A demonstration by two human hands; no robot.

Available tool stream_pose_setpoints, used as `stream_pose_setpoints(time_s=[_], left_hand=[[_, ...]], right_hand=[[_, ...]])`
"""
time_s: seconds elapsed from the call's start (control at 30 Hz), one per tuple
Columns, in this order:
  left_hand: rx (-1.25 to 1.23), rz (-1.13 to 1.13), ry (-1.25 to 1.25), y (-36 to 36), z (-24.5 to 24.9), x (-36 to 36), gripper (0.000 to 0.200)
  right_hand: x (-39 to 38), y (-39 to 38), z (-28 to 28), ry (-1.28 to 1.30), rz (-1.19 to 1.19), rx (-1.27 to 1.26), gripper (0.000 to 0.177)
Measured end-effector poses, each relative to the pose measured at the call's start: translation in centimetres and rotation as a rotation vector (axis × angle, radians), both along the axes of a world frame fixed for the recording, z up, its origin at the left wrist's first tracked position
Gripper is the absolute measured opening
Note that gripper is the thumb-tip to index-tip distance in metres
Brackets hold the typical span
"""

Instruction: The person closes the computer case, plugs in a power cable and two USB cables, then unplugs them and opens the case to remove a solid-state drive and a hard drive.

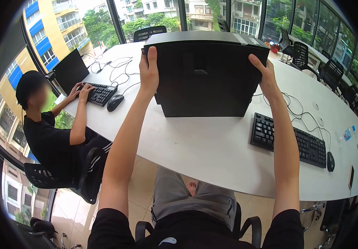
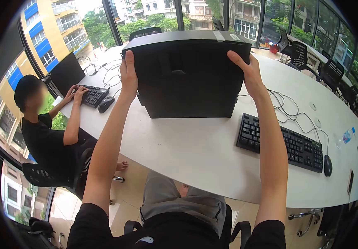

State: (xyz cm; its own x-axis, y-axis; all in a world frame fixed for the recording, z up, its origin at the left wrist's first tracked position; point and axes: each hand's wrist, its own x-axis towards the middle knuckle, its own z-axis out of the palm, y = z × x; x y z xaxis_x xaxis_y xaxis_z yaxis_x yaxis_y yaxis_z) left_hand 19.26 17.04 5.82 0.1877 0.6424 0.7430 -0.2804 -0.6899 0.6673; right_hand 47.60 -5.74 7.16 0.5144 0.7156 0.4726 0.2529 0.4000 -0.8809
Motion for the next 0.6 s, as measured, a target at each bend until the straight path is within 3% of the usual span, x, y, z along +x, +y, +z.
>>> stream_pose_setpoints(time_s=[0.1, 0.2, 0.4, 0.5, 0.57, 0.6], left_hand=[[-0.068, 0.021, 0.142, -0.9, -0.3, -1.0, 0.069], [0.152, 0.14, 0.097, -2.7, -1.3, -0.4, 0.074], [0.226, 0.308, 0.179, -1.8, -4.2, -0.5, 0.075], [0.23, 0.252, 0.239, -1.5, -3.6, -1.5, 0.078], [0.063, 0.192, 0.344, -2.1, -3.0, -3.4, 0.087], [-0.025, 0.311, 0.328, -1.1, -4.4, -2.2, 0.089]], right_hand=[[0.5, -0.2, -0.4, -0.011, 0.039, 0.019, 0.07], [0.1, -0.2, -0.5, -0.023, 0.01, 0.029, 0.066], [-3.8, -1.8, -1.1, -0.12, -0.144, 0.13, 0.056], [-7.0, -3.3, -1.9, -0.254, -0.209, 0.237, 0.062], [-8.9, -4.3, -3.3, -0.368, -0.298, 0.299, 0.069], [-9.7, -4.9, -4.0, -0.427, -0.343, 0.331, 0.073]])
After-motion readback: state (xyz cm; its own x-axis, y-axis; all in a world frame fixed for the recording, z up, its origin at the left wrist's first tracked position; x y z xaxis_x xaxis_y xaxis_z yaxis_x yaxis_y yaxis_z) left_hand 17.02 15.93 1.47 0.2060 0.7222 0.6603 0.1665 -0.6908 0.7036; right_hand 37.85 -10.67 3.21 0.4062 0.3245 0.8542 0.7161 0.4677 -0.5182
